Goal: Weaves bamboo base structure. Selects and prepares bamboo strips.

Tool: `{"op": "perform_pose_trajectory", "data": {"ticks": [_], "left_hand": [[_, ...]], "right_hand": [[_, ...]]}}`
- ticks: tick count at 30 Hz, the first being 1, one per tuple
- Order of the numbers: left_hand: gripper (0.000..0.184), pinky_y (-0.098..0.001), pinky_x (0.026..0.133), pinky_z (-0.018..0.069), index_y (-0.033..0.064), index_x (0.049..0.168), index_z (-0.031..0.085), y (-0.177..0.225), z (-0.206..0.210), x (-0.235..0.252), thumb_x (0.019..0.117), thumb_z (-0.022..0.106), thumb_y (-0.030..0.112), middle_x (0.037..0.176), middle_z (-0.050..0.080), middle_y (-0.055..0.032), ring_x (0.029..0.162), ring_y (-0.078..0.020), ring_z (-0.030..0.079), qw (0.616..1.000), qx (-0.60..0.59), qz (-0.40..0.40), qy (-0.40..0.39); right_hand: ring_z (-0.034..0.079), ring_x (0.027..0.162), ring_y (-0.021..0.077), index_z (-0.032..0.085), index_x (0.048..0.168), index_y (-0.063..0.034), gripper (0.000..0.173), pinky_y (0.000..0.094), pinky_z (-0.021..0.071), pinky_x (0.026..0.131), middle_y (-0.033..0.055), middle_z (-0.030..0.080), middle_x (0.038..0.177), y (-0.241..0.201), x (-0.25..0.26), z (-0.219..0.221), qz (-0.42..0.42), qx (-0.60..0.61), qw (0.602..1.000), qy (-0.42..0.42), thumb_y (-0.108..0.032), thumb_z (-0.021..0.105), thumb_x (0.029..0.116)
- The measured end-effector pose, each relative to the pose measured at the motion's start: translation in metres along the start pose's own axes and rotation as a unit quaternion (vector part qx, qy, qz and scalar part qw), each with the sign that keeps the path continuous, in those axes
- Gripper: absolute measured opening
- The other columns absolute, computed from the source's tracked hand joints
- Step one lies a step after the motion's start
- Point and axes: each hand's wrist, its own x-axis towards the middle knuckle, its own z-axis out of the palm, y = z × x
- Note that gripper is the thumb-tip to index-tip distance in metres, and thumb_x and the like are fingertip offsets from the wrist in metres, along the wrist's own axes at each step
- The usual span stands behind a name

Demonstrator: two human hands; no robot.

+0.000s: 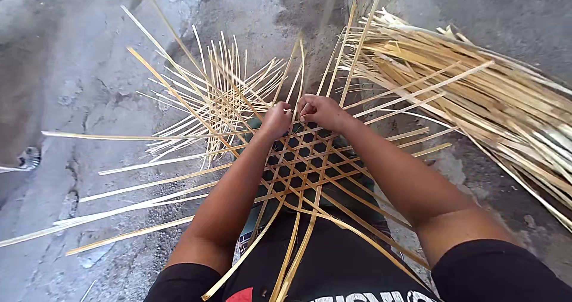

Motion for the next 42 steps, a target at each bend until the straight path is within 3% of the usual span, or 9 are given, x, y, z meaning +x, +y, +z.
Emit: {"op": "perform_pose_trajectory", "data": {"ticks": [7, 14, 18, 23, 29, 34, 36, 39, 42], "left_hand": [[0.023, -0.0309, 0.077, 0.0537, 0.0072, 0.123, 0.058, -0.011, -0.011, -0.011, 0.1090, 0.046, 0.020, 0.098, 0.063, -0.0041, 0.084, -0.0109, 0.062, 0.968, -0.196, 0.132, -0.084], [0.044, -0.0364, 0.090, 0.0587, 0.0156, 0.150, 0.053, -0.012, -0.014, -0.036, 0.1061, 0.056, 0.018, 0.122, 0.067, -0.0117, 0.101, -0.0186, 0.069, 0.964, -0.201, 0.174, 0.029], [0.031, -0.0347, 0.082, 0.0603, 0.0045, 0.137, 0.056, -0.020, -0.030, -0.045, 0.1090, 0.046, 0.015, 0.107, 0.068, -0.0113, 0.088, -0.0187, 0.070, 0.897, -0.394, 0.145, 0.138], [0.015, -0.0265, 0.069, 0.0594, 0.0058, 0.115, 0.053, -0.041, -0.032, -0.039, 0.1105, 0.043, 0.017, 0.088, 0.067, -0.0044, 0.073, -0.0124, 0.069, 0.820, -0.549, 0.027, 0.162], [0.023, -0.0262, 0.064, 0.0555, 0.0022, 0.122, 0.055, -0.030, -0.027, -0.035, 0.1108, 0.041, 0.017, 0.085, 0.064, -0.0048, 0.067, -0.0110, 0.063, 0.909, -0.390, 0.028, 0.144], [0.032, -0.0583, 0.091, 0.0532, 0.0028, 0.117, 0.072, -0.003, -0.030, -0.017, 0.1050, 0.051, 0.024, 0.108, 0.072, -0.0202, 0.100, -0.0338, 0.070, 0.998, 0.053, -0.007, 0.040], [0.039, -0.0597, 0.088, 0.0504, 0.0011, 0.111, 0.071, 0.005, -0.032, -0.011, 0.1058, 0.049, 0.033, 0.104, 0.069, -0.0208, 0.098, -0.0345, 0.066, 0.999, 0.034, -0.026, -0.005], [0.045, -0.0374, 0.074, 0.0481, 0.0059, 0.109, 0.069, -0.004, -0.030, -0.012, 0.1061, 0.049, 0.046, 0.088, 0.059, -0.0042, 0.077, -0.0146, 0.055, 0.991, -0.137, -0.007, 0.000], [0.023, -0.0257, 0.063, 0.0448, 0.0064, 0.094, 0.069, -0.022, -0.022, -0.025, 0.1023, 0.061, 0.026, 0.079, 0.062, 0.0012, 0.066, -0.0066, 0.052, 0.952, -0.277, 0.117, 0.059]], "right_hand": [[0.070, 0.088, 0.0191, 0.066, 0.120, -0.0070, 0.029, 0.0436, 0.0583, 0.082, 0.0084, 0.073, 0.101, 0.011, -0.008, 0.000, 0.026, 0.114, 0.993, 0.033, -0.016, 0.075, 0.0942], [0.067, 0.101, 0.0379, 0.060, 0.116, 0.0013, 0.044, 0.0605, 0.0531, 0.088, 0.0207, 0.068, 0.107, -0.028, 0.010, 0.008, 0.107, -0.059, 0.991, 0.057, -0.011, 0.083, 0.0802], [0.067, 0.109, 0.0373, 0.065, 0.118, -0.0054, 0.033, 0.0595, 0.0570, 0.088, 0.0178, 0.066, 0.118, -0.050, 0.009, 0.026, -0.003, -0.193, 0.980, 0.043, 0.003, 0.067, 0.0865], [0.069, 0.107, 0.0350, 0.069, 0.128, -0.0124, 0.031, 0.0602, 0.0530, 0.094, 0.0148, 0.073, 0.110, -0.056, 0.021, 0.021, -0.009, -0.183, 0.981, -0.061, -0.010, 0.057, 0.0990], [0.067, 0.080, 0.0175, 0.069, 0.113, -0.0084, 0.017, 0.0431, 0.0563, 0.079, 0.0065, 0.071, 0.088, -0.035, 0.019, -0.002, -0.084, -0.010, 0.989, -0.121, -0.018, 0.069, 0.0987], [0.067, 0.087, 0.0182, 0.074, 0.109, -0.0116, 0.019, 0.0476, 0.0545, 0.084, 0.0056, 0.072, 0.099, -0.021, 0.010, 0.011, -0.076, 0.004, 0.997, -0.023, -0.025, 0.073, 0.0954], [0.068, 0.089, 0.0179, 0.074, 0.104, -0.0081, 0.021, 0.0465, 0.0554, 0.086, 0.0067, 0.073, 0.101, -0.016, 0.009, 0.015, -0.062, 0.022, 0.998, -0.004, -0.027, 0.075, 0.0942], [0.064, 0.078, 0.0160, 0.071, 0.100, -0.0041, 0.022, 0.0425, 0.0537, 0.077, 0.0068, 0.069, 0.086, -0.011, 0.007, 0.016, -0.025, 0.070, 0.997, 0.009, -0.024, 0.077, 0.0921], [0.070, 0.083, 0.0156, 0.074, 0.109, -0.0091, 0.026, 0.0421, 0.0584, 0.082, 0.0058, 0.074, 0.091, -0.012, 0.013, 0.017, 0.026, 0.073, 0.997, 0.007, -0.025, 0.081, 0.0892]]}}
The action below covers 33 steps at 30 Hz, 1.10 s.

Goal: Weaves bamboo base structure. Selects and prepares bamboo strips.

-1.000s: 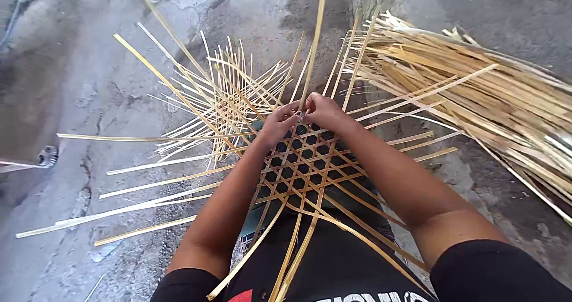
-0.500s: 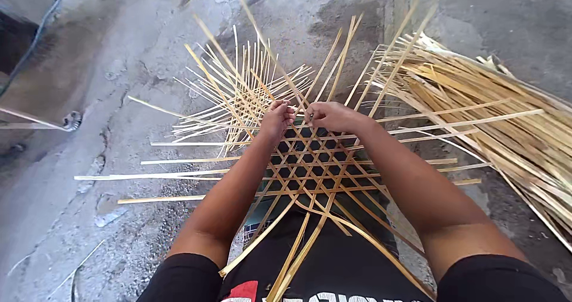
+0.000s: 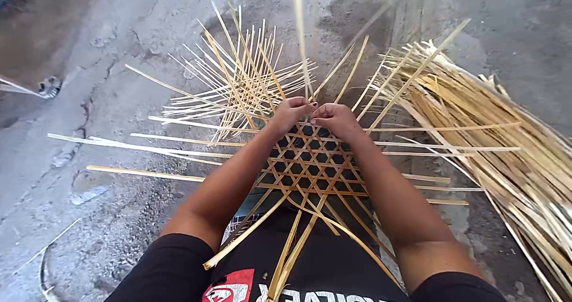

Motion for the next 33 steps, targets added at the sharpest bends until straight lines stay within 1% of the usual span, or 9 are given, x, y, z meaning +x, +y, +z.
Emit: {"op": "perform_pose_trajectory", "data": {"ticks": [5, 9, 14, 16, 18, 20, 21, 26, 33], "left_hand": [[0.033, -0.0261, 0.066, 0.0527, 0.0101, 0.134, 0.067, 0.008, -0.012, -0.023, 0.1033, 0.060, 0.017, 0.104, 0.071, -0.0053, 0.077, -0.0102, 0.063, 0.997, -0.017, 0.081, -0.012], [0.033, -0.0289, 0.068, 0.0581, 0.0076, 0.137, 0.062, 0.019, -0.028, -0.031, 0.1073, 0.053, 0.019, 0.101, 0.069, -0.0089, 0.074, -0.0144, 0.067, 0.992, -0.082, 0.013, 0.097], [0.029, -0.0301, 0.066, 0.0590, 0.0022, 0.135, 0.047, -0.001, -0.029, -0.024, 0.1076, 0.043, 0.008, 0.093, 0.064, -0.0103, 0.069, -0.0150, 0.067, 0.965, -0.148, -0.094, 0.194], [0.036, -0.0339, 0.063, 0.0582, 0.0041, 0.142, 0.042, -0.009, -0.028, -0.019, 0.1059, 0.041, 0.007, 0.096, 0.064, -0.0129, 0.067, -0.0173, 0.065, 0.967, -0.060, -0.116, 0.219], [0.041, -0.0462, 0.077, 0.0592, 0.0000, 0.144, 0.044, -0.009, -0.030, -0.015, 0.1032, 0.043, 0.008, 0.110, 0.066, -0.0201, 0.085, -0.0273, 0.069, 0.972, 0.101, -0.124, 0.170], [0.034, -0.0623, 0.098, 0.0496, -0.0018, 0.130, 0.063, 0.001, -0.035, -0.009, 0.1055, 0.049, 0.018, 0.118, 0.068, -0.0256, 0.110, -0.0396, 0.066, 0.961, 0.252, -0.100, 0.048], [0.032, -0.0636, 0.096, 0.0491, 0.0031, 0.121, 0.070, 0.003, -0.038, -0.004, 0.1057, 0.053, 0.024, 0.112, 0.071, -0.0224, 0.108, -0.0386, 0.067, 0.954, 0.288, -0.081, -0.005], [0.022, -0.0277, 0.072, 0.0485, 0.0092, 0.120, 0.066, -0.016, -0.062, -0.021, 0.1075, 0.050, 0.018, 0.103, 0.065, -0.0016, 0.077, -0.0068, 0.055, 0.996, 0.036, -0.002, -0.078], [0.025, -0.0298, 0.075, 0.0531, 0.0109, 0.125, 0.071, -0.006, -0.054, -0.028, 0.1050, 0.057, 0.014, 0.105, 0.072, -0.0044, 0.083, -0.0093, 0.064, 0.996, 0.077, -0.017, -0.053]], "right_hand": [[0.070, 0.085, 0.0225, 0.072, 0.103, -0.0058, 0.035, 0.0501, 0.0568, 0.085, 0.0091, 0.073, 0.091, -0.011, 0.003, 0.006, 0.021, -0.074, 0.997, 0.021, -0.029, 0.087, 0.0826], [0.067, 0.099, 0.0308, 0.072, 0.101, -0.0047, 0.029, 0.0555, 0.0552, 0.089, 0.0141, 0.070, 0.104, -0.029, 0.002, 0.011, -0.044, -0.185, 0.981, 0.033, -0.020, 0.087, 0.0816], [0.071, 0.101, 0.0280, 0.064, 0.138, -0.0111, 0.048, 0.0526, 0.0568, 0.091, 0.0105, 0.073, 0.113, -0.060, 0.010, 0.029, -0.087, -0.267, 0.956, -0.088, -0.005, 0.067, 0.0908], [0.070, 0.100, 0.0271, 0.062, 0.137, -0.0092, 0.041, 0.0513, 0.0569, 0.090, 0.0127, 0.072, 0.114, -0.071, 0.014, 0.028, -0.024, -0.212, 0.968, -0.131, -0.007, 0.064, 0.0955], [0.068, 0.092, 0.0227, 0.061, 0.132, -0.0084, 0.031, 0.0457, 0.0558, 0.082, 0.0125, 0.071, 0.108, -0.071, 0.020, 0.022, 0.020, -0.122, 0.979, -0.159, -0.013, 0.058, 0.1017], [0.064, 0.080, 0.0163, 0.061, 0.125, -0.0060, 0.024, 0.0364, 0.0547, 0.071, 0.0097, 0.069, 0.099, -0.060, 0.023, 0.017, 0.004, -0.046, 0.985, -0.167, -0.016, 0.057, 0.1035], [0.065, 0.077, 0.0146, 0.062, 0.122, -0.0052, 0.022, 0.0339, 0.0551, 0.069, 0.0084, 0.070, 0.097, -0.053, 0.024, 0.016, -0.013, -0.021, 0.986, -0.163, -0.016, 0.059, 0.1029], [0.063, 0.073, 0.0104, 0.065, 0.117, -0.0030, 0.020, 0.0280, 0.0544, 0.065, 0.0061, 0.070, 0.096, -0.032, 0.020, 0.021, -0.038, 0.047, 0.991, -0.120, -0.014, 0.062, 0.1011], [0.068, 0.076, 0.0176, 0.073, 0.102, -0.0062, 0.034, 0.0408, 0.0590, 0.072, 0.0077, 0.072, 0.089, -0.039, 0.018, 0.037, 0.001, -0.044, 0.997, 0.061, -0.028, 0.088, 0.0802]]}}
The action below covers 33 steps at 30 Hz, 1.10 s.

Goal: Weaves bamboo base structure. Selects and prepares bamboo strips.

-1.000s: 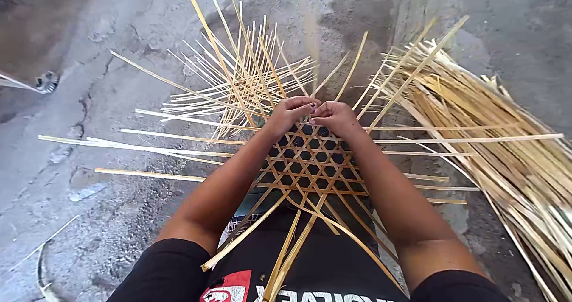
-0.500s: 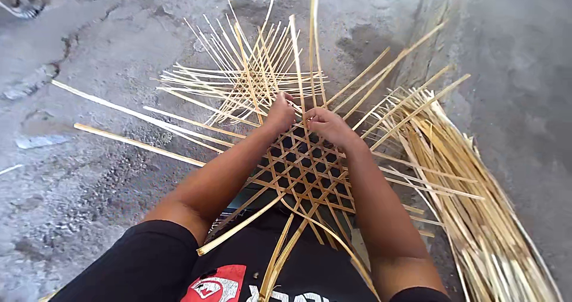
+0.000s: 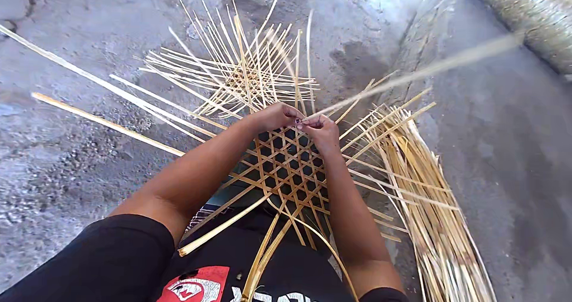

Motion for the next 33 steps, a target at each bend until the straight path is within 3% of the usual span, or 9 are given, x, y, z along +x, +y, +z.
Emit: {"op": "perform_pose_trajectory", "data": {"ticks": [7, 14, 16, 18, 21, 23, 25, 31, 33], "left_hand": [[0.015, -0.0218, 0.060, 0.0497, 0.0070, 0.108, 0.079, -0.004, 0.011, 0.005, 0.0949, 0.071, 0.005, 0.091, 0.076, -0.0027, 0.064, -0.0053, 0.060, 0.988, -0.147, -0.007, 0.051], [0.014, -0.0215, 0.065, 0.0530, 0.0052, 0.110, 0.075, -0.006, 0.014, 0.001, 0.0974, 0.069, 0.008, 0.094, 0.076, -0.0041, 0.068, -0.0052, 0.065, 0.989, -0.133, 0.018, 0.065], [0.014, -0.0217, 0.065, 0.0535, 0.0056, 0.110, 0.075, -0.008, 0.010, -0.001, 0.0969, 0.070, 0.008, 0.095, 0.076, -0.0042, 0.069, -0.0056, 0.065, 0.988, -0.141, 0.022, 0.061], [0.014, -0.0224, 0.064, 0.0529, 0.0055, 0.110, 0.075, -0.009, 0.009, 0.000, 0.0964, 0.070, 0.007, 0.094, 0.076, -0.0044, 0.068, -0.0061, 0.064, 0.987, -0.150, 0.021, 0.059], [0.015, -0.0222, 0.062, 0.0521, 0.0058, 0.110, 0.075, -0.008, 0.012, 0.001, 0.0958, 0.071, 0.006, 0.093, 0.075, -0.0041, 0.066, -0.0060, 0.063, 0.986, -0.156, 0.018, 0.059], [0.014, -0.0228, 0.062, 0.0514, 0.0073, 0.109, 0.076, -0.007, 0.015, 0.002, 0.0962, 0.071, 0.008, 0.090, 0.075, -0.0031, 0.065, -0.0056, 0.062, 0.990, -0.122, 0.028, 0.057], [0.015, -0.0238, 0.063, 0.0515, 0.0091, 0.110, 0.076, -0.009, 0.016, 0.003, 0.0974, 0.070, 0.009, 0.089, 0.074, -0.0018, 0.066, -0.0053, 0.061, 0.994, -0.086, 0.050, 0.052], [0.017, -0.0207, 0.063, 0.0505, 0.0048, 0.117, 0.067, -0.013, 0.005, -0.005, 0.1022, 0.061, 0.008, 0.098, 0.074, -0.0047, 0.068, -0.0051, 0.062, 0.981, -0.182, 0.056, 0.028], [0.016, -0.0271, 0.065, 0.0545, 0.0066, 0.116, 0.069, -0.006, 0.009, 0.003, 0.1015, 0.063, 0.010, 0.094, 0.075, -0.0053, 0.068, -0.0094, 0.065, 0.994, -0.076, 0.020, 0.079]], "right_hand": [[0.074, 0.076, 0.0206, 0.051, 0.144, 0.0015, 0.045, 0.0366, 0.0646, 0.069, 0.0184, 0.069, 0.120, -0.001, -0.001, -0.039, 0.088, 0.086, 0.984, 0.128, -0.010, 0.058, 0.1014], [0.068, 0.071, 0.0127, 0.054, 0.138, -0.0114, 0.037, 0.0253, 0.0566, 0.061, 0.0082, 0.072, 0.106, 0.008, 0.003, -0.045, 0.138, 0.281, 0.950, -0.003, -0.017, 0.062, 0.1026], [0.056, 0.063, 0.0056, 0.056, 0.121, -0.0164, 0.020, 0.0211, 0.0503, 0.058, -0.0020, 0.062, 0.087, 0.018, -0.003, -0.035, 0.097, 0.351, 0.931, 0.023, -0.029, 0.055, 0.1063], [0.051, 0.056, 0.0018, 0.057, 0.105, -0.0207, 0.033, 0.0184, 0.0458, 0.052, -0.0092, 0.055, 0.076, 0.018, -0.008, -0.022, 0.088, 0.388, 0.911, 0.105, -0.051, 0.044, 0.1072], [0.057, 0.054, 0.0060, 0.061, 0.122, -0.0137, 0.049, 0.0217, 0.0485, 0.050, -0.0023, 0.069, 0.083, 0.003, -0.016, -0.014, 0.040, 0.317, 0.933, 0.168, -0.046, 0.025, 0.1124], [0.060, 0.054, 0.0067, 0.057, 0.137, -0.0081, 0.046, 0.0232, 0.0494, 0.049, 0.0031, 0.076, 0.105, -0.008, -0.016, -0.013, 0.003, 0.194, 0.970, 0.144, -0.033, 0.026, 0.1135], [0.064, 0.061, 0.0103, 0.057, 0.143, -0.0081, 0.050, 0.0291, 0.0544, 0.056, 0.0054, 0.074, 0.117, -0.016, -0.011, -0.014, 0.031, 0.091, 0.992, 0.081, -0.039, 0.031, 0.1127], [0.057, 0.057, 0.0066, 0.068, 0.105, -0.0096, 0.078, 0.0253, 0.0479, 0.055, 0.0017, 0.075, 0.092, -0.014, -0.003, -0.026, 0.069, 0.136, 0.988, -0.020, -0.064, 0.011, 0.1065], [0.060, 0.059, 0.0072, 0.067, 0.099, -0.0082, 0.078, 0.0257, 0.0512, 0.056, 0.0030, 0.076, 0.093, -0.008, -0.004, -0.026, 0.037, 0.156, 0.987, -0.026, -0.062, 0.010, 0.1074]]}}
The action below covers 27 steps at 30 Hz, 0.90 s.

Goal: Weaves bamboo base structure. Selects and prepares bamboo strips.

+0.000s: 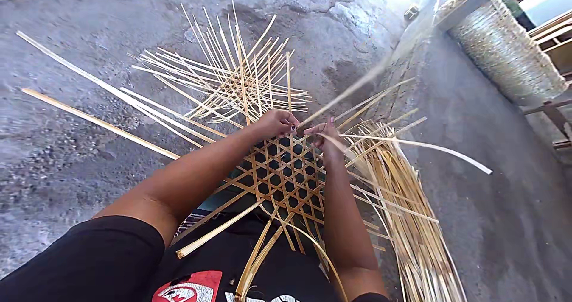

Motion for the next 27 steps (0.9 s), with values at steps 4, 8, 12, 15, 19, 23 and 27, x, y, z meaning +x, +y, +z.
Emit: {"op": "perform_pose_trajectory", "data": {"ticks": [4, 8, 12, 15, 19, 23, 27], "left_hand": [[0.024, -0.0628, 0.089, 0.0528, 0.0113, 0.117, 0.073, 0.019, 0.026, 0.006, 0.0966, 0.062, 0.014, 0.101, 0.074, -0.0145, 0.099, -0.0353, 0.070, 0.953, 0.295, -0.031, 0.062], [0.035, -0.0586, 0.088, 0.0553, 0.0118, 0.134, 0.062, 0.020, 0.039, -0.006, 0.0991, 0.061, 0.011, 0.118, 0.068, -0.0205, 0.099, -0.0365, 0.070, 0.951, 0.288, 0.002, 0.111], [0.047, -0.0511, 0.097, 0.0539, 0.0064, 0.137, 0.061, 0.009, 0.049, -0.028, 0.0929, 0.073, 0.017, 0.159, 0.033, -0.0247, 0.113, -0.0371, 0.062, 0.930, 0.311, 0.099, 0.168], [0.030, -0.0618, 0.096, 0.0462, 0.0174, 0.126, 0.072, -0.003, 0.060, -0.041, 0.0983, 0.065, 0.025, 0.159, 0.040, -0.0154, 0.128, -0.0433, 0.050, 0.894, 0.407, 0.123, 0.139], [0.030, -0.0614, 0.098, 0.0424, 0.0227, 0.128, 0.073, -0.013, 0.062, -0.046, 0.1003, 0.062, 0.022, 0.155, 0.047, -0.0089, 0.135, -0.0399, 0.045, 0.890, 0.414, 0.137, 0.135], [0.031, -0.0615, 0.097, 0.0414, 0.0238, 0.129, 0.072, -0.015, 0.062, -0.045, 0.1001, 0.063, 0.021, 0.152, 0.050, -0.0057, 0.136, -0.0377, 0.044, 0.892, 0.412, 0.142, 0.123], [0.031, -0.0588, 0.098, 0.0414, 0.0256, 0.131, 0.069, -0.014, 0.062, -0.041, 0.1019, 0.059, 0.023, 0.153, 0.048, -0.0031, 0.139, -0.0353, 0.042, 0.888, 0.430, 0.125, 0.104]], "right_hand": [[0.067, 0.075, 0.0133, 0.068, 0.120, -0.0065, 0.046, 0.0324, 0.0584, 0.069, 0.0054, 0.073, 0.112, 0.009, -0.015, 0.001, -0.047, 0.026, 0.998, 0.039, -0.042, 0.040, 0.1108], [0.068, 0.089, 0.0204, 0.057, 0.141, -0.0111, 0.046, 0.0412, 0.0585, 0.075, 0.0097, 0.068, 0.120, 0.024, -0.041, 0.004, -0.058, -0.097, 0.980, 0.164, -0.032, 0.065, 0.1010], [0.067, 0.092, 0.0237, 0.070, 0.129, -0.0116, 0.032, 0.0422, 0.0587, 0.077, 0.0142, 0.065, 0.118, 0.052, -0.059, 0.017, -0.141, -0.288, 0.938, 0.130, -0.027, 0.063, 0.1008], [0.066, 0.088, 0.0221, 0.072, 0.127, -0.0124, 0.030, 0.0378, 0.0594, 0.073, 0.0154, 0.063, 0.117, 0.064, -0.059, 0.024, -0.206, -0.322, 0.912, 0.146, -0.024, 0.066, 0.0998], [0.067, 0.097, 0.0256, 0.072, 0.127, -0.0093, 0.029, 0.0398, 0.0593, 0.083, 0.0156, 0.065, 0.114, 0.065, -0.058, 0.027, -0.248, -0.331, 0.898, 0.154, -0.019, 0.064, 0.1011], [0.067, 0.098, 0.0276, 0.072, 0.128, -0.0077, 0.029, 0.0433, 0.0586, 0.083, 0.0159, 0.065, 0.113, 0.065, -0.061, 0.028, -0.254, -0.351, 0.888, 0.155, -0.016, 0.064, 0.1010], [0.067, 0.093, 0.0240, 0.073, 0.127, -0.0097, 0.029, 0.0397, 0.0593, 0.080, 0.0150, 0.065, 0.115, 0.066, -0.058, 0.027, -0.241, -0.320, 0.904, 0.153, -0.017, 0.064, 0.1005]]}}
